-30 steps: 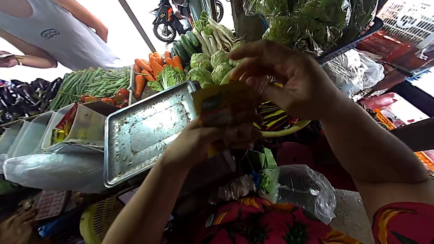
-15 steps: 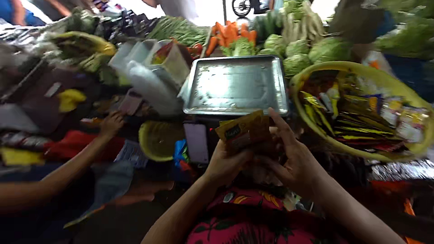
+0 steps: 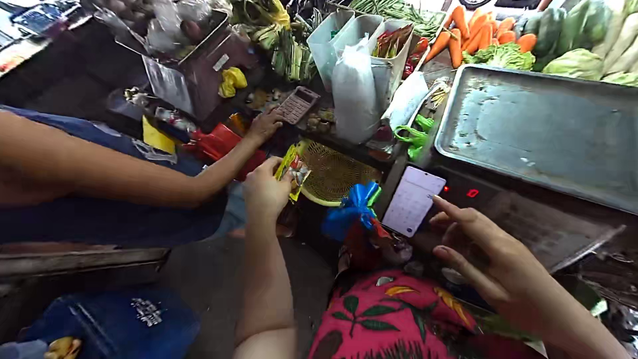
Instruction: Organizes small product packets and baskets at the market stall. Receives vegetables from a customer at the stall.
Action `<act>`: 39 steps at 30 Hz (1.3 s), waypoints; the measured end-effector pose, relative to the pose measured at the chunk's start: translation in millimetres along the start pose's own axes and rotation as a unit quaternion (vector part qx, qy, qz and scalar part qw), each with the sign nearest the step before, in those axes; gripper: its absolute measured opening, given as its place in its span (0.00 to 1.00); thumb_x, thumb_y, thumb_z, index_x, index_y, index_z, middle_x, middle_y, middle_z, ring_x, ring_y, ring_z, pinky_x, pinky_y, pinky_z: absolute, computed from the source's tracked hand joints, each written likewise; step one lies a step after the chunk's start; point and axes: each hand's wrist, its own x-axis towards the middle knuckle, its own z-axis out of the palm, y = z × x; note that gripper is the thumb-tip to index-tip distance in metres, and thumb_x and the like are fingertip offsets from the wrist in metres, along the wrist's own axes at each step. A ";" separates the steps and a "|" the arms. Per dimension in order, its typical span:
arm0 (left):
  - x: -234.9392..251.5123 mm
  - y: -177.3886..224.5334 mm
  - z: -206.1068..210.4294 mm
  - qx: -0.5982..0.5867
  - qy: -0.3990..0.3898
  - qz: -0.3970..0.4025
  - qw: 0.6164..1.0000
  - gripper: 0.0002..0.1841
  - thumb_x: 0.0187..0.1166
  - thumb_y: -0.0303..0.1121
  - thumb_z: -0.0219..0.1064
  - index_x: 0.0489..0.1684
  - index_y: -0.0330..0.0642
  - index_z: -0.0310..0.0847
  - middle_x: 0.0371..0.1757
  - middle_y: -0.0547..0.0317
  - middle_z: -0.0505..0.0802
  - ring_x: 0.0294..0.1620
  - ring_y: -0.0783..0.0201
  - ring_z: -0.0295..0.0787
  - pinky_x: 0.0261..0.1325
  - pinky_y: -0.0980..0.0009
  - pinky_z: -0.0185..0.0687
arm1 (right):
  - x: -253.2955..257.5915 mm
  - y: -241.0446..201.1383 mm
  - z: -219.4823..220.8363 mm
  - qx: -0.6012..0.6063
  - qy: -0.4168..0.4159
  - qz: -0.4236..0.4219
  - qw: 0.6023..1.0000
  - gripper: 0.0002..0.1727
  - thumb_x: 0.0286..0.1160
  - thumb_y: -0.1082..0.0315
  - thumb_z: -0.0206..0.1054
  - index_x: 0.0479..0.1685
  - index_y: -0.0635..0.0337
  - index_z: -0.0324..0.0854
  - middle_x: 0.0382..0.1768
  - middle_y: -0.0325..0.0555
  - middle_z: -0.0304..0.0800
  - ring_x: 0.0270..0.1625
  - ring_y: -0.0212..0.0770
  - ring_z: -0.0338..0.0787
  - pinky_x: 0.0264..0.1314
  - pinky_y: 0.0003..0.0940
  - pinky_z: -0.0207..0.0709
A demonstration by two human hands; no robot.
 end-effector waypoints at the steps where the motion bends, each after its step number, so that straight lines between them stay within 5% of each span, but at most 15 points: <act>1: 29.1 -15.2 17.1 0.015 -0.040 -0.028 0.999 0.17 0.79 0.33 0.71 0.63 0.36 0.86 0.55 0.28 0.91 0.59 0.27 0.86 0.62 0.23 0.73 | 3.7 -1.0 4.1 -0.012 0.014 0.008 1.000 0.34 0.87 0.47 0.59 0.86 0.57 0.69 0.60 0.43 0.87 0.47 0.24 0.86 0.48 0.17 0.82; 5: 129.1 -69.8 122.7 0.002 -0.150 -0.063 0.987 0.22 0.77 0.32 0.72 0.67 0.30 0.82 0.61 0.24 0.87 0.65 0.26 0.84 0.66 0.27 0.75 | 16.8 -4.3 20.5 -0.035 0.048 0.045 0.997 0.31 0.87 0.47 0.60 0.83 0.54 0.73 0.60 0.45 0.88 0.44 0.24 0.87 0.45 0.16 0.82; 10: 180.8 -88.5 204.1 -0.023 -0.135 -0.054 0.989 0.21 0.81 0.35 0.67 0.65 0.28 0.81 0.61 0.25 0.88 0.65 0.28 0.85 0.66 0.30 0.76 | 28.0 -16.7 38.2 -0.092 0.058 0.087 0.990 0.29 0.88 0.48 0.58 0.80 0.54 0.77 0.54 0.44 0.92 0.44 0.25 0.88 0.45 0.14 0.81; 14: 194.4 -88.1 211.2 -0.016 -0.102 -0.037 0.994 0.18 0.82 0.34 0.65 0.60 0.27 0.81 0.55 0.26 0.90 0.60 0.29 0.88 0.61 0.30 0.79 | 31.2 -29.5 52.3 -0.105 0.067 0.114 0.986 0.28 0.89 0.48 0.58 0.80 0.54 0.76 0.52 0.44 0.92 0.44 0.27 0.88 0.47 0.17 0.81; 19: 168.4 -95.7 217.2 -0.014 -0.005 0.038 0.999 0.28 0.83 0.32 0.62 0.81 0.32 0.66 0.76 0.27 0.77 0.73 0.27 0.77 0.70 0.32 0.75 | 24.8 -38.7 55.8 -0.114 0.094 0.157 0.977 0.28 0.89 0.51 0.60 0.80 0.55 0.76 0.51 0.47 0.93 0.44 0.31 0.89 0.48 0.21 0.83; 25: 139.6 -85.6 236.8 0.157 -0.232 0.199 0.939 0.27 0.81 0.23 0.60 0.82 0.34 0.71 0.90 0.36 0.66 0.91 0.33 0.54 0.87 0.33 0.51 | 10.4 -46.9 44.7 -0.124 0.129 0.191 0.965 0.27 0.88 0.54 0.61 0.78 0.62 0.78 0.49 0.53 0.94 0.43 0.34 0.89 0.47 0.24 0.83; 28: 152.4 -111.3 244.9 0.202 -0.220 0.251 0.921 0.31 0.83 0.29 0.61 0.87 0.28 0.61 0.87 0.27 0.65 0.89 0.27 0.55 0.86 0.30 0.51 | -3.0 -46.6 32.4 -0.167 0.170 0.191 0.952 0.26 0.88 0.51 0.59 0.76 0.55 0.81 0.48 0.46 0.94 0.44 0.29 0.90 0.49 0.22 0.84; 33: 181.5 -119.0 241.8 0.232 -0.197 0.360 0.882 0.25 0.82 0.28 0.63 0.80 0.33 0.73 0.81 0.25 0.73 0.85 0.24 0.63 0.82 0.29 0.59 | -52.7 -56.0 -29.5 -0.257 0.279 0.297 0.876 0.25 0.84 0.51 0.63 0.74 0.53 0.83 0.48 0.43 0.94 0.43 0.33 0.92 0.48 0.35 0.88; 37: 174.1 -108.1 221.7 0.244 -0.241 0.394 0.853 0.30 0.79 0.27 0.68 0.83 0.33 0.69 0.83 0.27 0.72 0.85 0.27 0.63 0.83 0.30 0.59 | -100.5 -49.7 -90.8 -0.330 0.357 0.372 0.790 0.23 0.86 0.56 0.63 0.76 0.54 0.80 0.52 0.53 0.94 0.48 0.49 0.94 0.53 0.53 0.88; 39: 164.9 -95.1 215.6 0.218 -0.282 0.347 0.867 0.32 0.82 0.30 0.66 0.88 0.36 0.64 0.85 0.28 0.71 0.86 0.28 0.64 0.83 0.29 0.59 | -121.2 -30.4 -122.8 -0.341 0.394 0.384 0.762 0.22 0.87 0.57 0.62 0.74 0.56 0.80 0.51 0.55 0.93 0.48 0.52 0.94 0.53 0.54 0.86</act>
